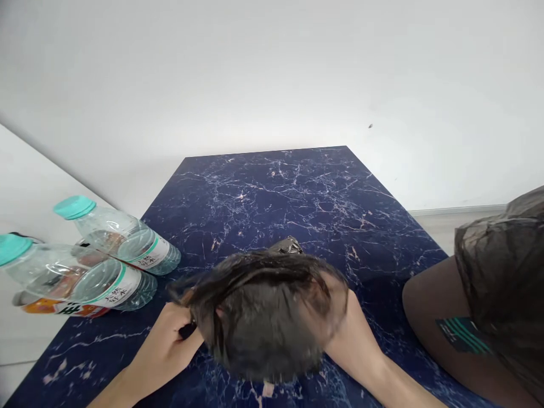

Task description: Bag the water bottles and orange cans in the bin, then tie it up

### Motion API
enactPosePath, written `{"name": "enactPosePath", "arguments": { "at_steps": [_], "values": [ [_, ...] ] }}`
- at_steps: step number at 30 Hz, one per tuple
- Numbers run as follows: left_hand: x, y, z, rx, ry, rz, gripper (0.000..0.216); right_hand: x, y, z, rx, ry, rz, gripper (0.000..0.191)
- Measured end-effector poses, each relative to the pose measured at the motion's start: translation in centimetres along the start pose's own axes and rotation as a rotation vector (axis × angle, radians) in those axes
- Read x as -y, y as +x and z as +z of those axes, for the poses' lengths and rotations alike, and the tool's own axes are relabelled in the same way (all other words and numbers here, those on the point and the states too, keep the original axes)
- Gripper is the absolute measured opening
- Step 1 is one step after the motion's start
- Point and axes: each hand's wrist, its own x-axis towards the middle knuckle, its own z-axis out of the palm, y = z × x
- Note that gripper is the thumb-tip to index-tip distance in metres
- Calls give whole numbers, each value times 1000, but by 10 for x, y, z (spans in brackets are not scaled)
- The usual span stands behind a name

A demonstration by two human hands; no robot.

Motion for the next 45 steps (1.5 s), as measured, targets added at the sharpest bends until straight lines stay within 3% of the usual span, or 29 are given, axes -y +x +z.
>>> {"name": "enactPosePath", "arguments": {
  "at_steps": [4, 7, 9, 12, 14, 16, 18, 20, 21, 24, 27, 30, 33, 40, 45],
  "values": [
    [-8, 0, -3, -63, 10, -125, 56, 4, 1, 8, -28, -280, -85, 30],
    [-6, 0, -2, -103, 15, -227, 39, 10, -1, 10, -71, -312, -131, 34],
    [-5, 0, -1, -118, -34, -280, 34, 12, -2, 9, -187, -327, -196, 37],
    [-4, -1, 2, -163, -104, -302, 54, 17, -4, 3, -392, -338, -393, 41],
    [-2, -2, 3, -199, -101, -284, 55, 24, -5, -4, -430, -329, -500, 38],
    [3, -3, 5, -214, -75, -231, 50, 37, -7, -7, -341, -352, -561, 35],
    [9, -3, 8, -212, -58, -177, 47, 54, -9, -2, -155, -417, -602, 42],
    [15, -4, 11, -205, -62, -135, 50, 71, -11, 14, 15, -495, -660, 58],
    [18, -4, 13, -205, -63, -117, 54, 77, -12, 25, 66, -544, -702, 76],
    [21, -6, 18, -244, 0, -59, 64, 81, -14, 62, 114, -679, -627, 92],
    [18, -6, 15, -317, 60, -33, 59, 67, -12, 87, 121, -748, -474, 81],
    [13, -6, 8, -369, 52, -6, 56, 43, -4, 90, 106, -776, -373, 75],
    [12, -8, 2, -356, 56, -29, 55, 16, 7, 79, 105, -828, -262, 69],
    [14, -15, 8, -191, 109, -39, 53, -47, 53, 33, 88, -971, -17, 67],
    [17, -15, 11, -153, 158, -2, 47, -75, 80, -6, 48, -995, 29, 73]
  ]
}}
